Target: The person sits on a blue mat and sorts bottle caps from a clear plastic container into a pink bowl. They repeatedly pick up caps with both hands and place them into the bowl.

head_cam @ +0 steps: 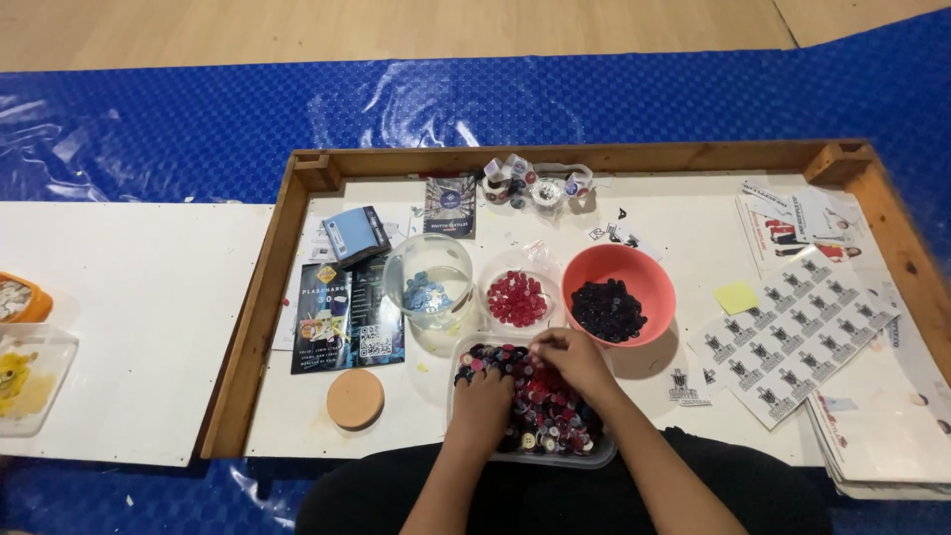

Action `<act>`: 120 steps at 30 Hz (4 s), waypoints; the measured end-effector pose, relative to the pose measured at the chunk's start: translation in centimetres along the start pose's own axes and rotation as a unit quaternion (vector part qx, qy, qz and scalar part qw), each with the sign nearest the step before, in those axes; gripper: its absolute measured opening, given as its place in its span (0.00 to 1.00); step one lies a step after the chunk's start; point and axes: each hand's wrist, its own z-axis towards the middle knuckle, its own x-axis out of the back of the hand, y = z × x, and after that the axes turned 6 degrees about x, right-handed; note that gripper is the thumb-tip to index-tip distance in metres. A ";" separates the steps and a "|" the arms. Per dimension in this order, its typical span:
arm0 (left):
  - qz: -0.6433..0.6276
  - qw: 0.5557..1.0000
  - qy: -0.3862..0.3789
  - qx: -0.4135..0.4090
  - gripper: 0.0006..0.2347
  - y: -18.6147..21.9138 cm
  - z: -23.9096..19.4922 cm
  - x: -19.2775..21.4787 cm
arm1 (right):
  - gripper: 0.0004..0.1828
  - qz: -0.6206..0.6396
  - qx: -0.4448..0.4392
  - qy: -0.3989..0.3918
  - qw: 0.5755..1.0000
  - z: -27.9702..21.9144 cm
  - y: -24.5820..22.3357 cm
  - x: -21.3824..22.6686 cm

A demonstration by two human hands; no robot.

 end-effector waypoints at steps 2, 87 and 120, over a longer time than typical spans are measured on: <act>0.015 1.000 -0.002 0.001 0.12 0.2 0.4 -0.9 | 0.04 0.048 0.001 0.018 0.999 1.5 1.3 -0.2; -0.022 0.997 -0.069 0.029 0.12 -0.1 -1.6 5.0 | 0.05 -0.152 0.008 0.176 0.972 3.0 4.5 9.5; -0.030 0.999 0.024 -0.005 0.10 -1.2 1.0 -2.6 | 0.03 -0.120 0.128 0.056 0.983 10.7 -6.6 -4.3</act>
